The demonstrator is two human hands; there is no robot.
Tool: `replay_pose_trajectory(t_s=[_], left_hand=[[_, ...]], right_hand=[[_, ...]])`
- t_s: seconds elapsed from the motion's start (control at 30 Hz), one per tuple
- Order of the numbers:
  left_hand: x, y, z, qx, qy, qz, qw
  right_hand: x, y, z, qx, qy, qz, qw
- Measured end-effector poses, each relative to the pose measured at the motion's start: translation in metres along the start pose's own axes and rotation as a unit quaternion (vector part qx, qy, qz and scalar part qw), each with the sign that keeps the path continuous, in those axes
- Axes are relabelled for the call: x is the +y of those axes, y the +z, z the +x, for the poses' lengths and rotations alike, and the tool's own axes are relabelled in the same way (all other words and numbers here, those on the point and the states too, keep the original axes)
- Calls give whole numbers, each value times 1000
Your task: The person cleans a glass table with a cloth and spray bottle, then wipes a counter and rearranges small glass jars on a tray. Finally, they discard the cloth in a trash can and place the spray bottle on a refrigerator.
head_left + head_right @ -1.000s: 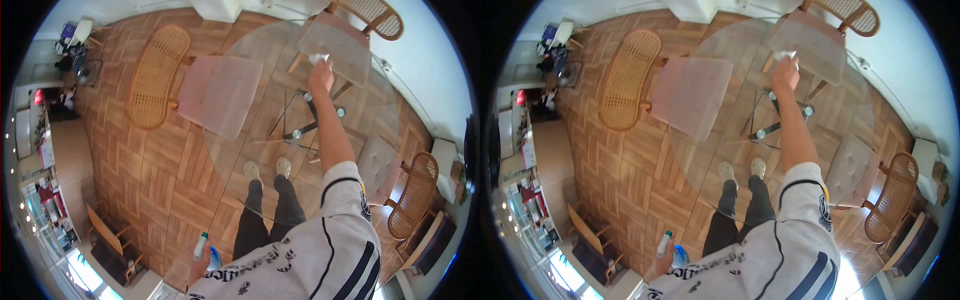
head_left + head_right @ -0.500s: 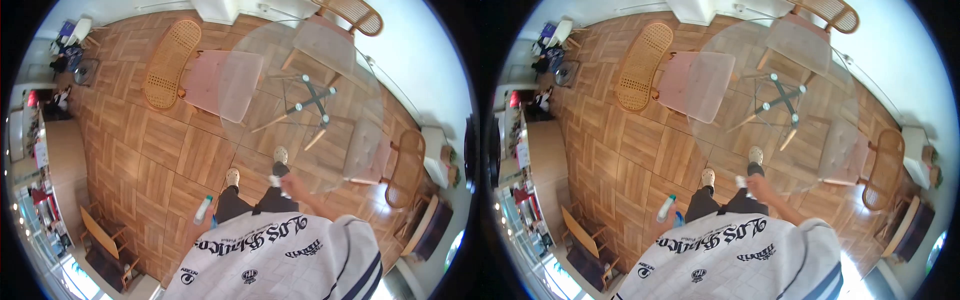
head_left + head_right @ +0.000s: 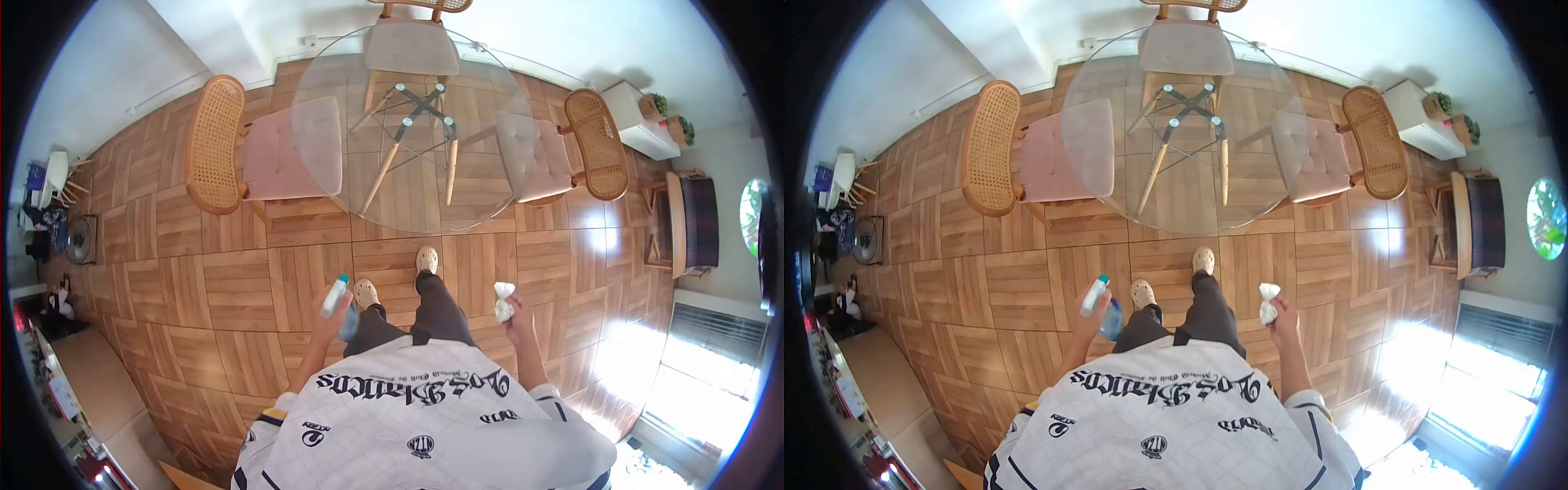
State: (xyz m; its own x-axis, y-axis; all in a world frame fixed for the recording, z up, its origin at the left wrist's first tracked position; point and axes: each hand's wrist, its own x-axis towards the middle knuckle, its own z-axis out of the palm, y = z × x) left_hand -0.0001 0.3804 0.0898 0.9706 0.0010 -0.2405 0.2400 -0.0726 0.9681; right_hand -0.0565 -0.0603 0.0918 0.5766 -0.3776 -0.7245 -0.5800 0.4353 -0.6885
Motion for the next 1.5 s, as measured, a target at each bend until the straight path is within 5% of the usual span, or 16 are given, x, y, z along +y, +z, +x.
replay_pose_trajectory(t_s=[0.07, 0.17, 0.23, 0.33, 0.57, 0.6, 0.73, 0.83, 0.97, 1.17, 1.5], left_hand=[[-32, 17, 18, -14, -131, -195, 972], [-82, 56, 41, -14, -124, -223, 967], [-155, 91, 61, 30, -73, -97, 992], [-178, 135, 100, 42, 226, 231, 945], [-227, 195, 212, 61, 320, 242, 914], [-242, 199, 224, 41, 259, 234, 936], [-250, 208, 239, 58, 328, 284, 899], [-239, 214, 246, 85, 408, 335, 845], [-230, 219, 255, 113, 485, 388, 776], [-231, 223, 259, 119, 534, 423, 722], [-253, 228, 265, 104, 510, 364, 773]], right_hand=[[34, -31, 1, 8, 14, 2, 1000], [70, -59, 2, 29, 62, 19, 997], [86, -55, 17, 17, 46, -12, 999], [138, -64, 70, 6, 92, -53, 994], [276, -8, 247, -87, 170, 10, 982], [293, 7, 265, -81, 174, 45, 980], [367, 46, 290, -38, 231, 153, 960], [397, 47, 291, -62, 252, 107, 960], [389, 54, 299, -84, 218, -31, 972], [397, 58, 316, -78, 192, 6, 978], [372, 67, 312, -95, 204, -43, 973]])
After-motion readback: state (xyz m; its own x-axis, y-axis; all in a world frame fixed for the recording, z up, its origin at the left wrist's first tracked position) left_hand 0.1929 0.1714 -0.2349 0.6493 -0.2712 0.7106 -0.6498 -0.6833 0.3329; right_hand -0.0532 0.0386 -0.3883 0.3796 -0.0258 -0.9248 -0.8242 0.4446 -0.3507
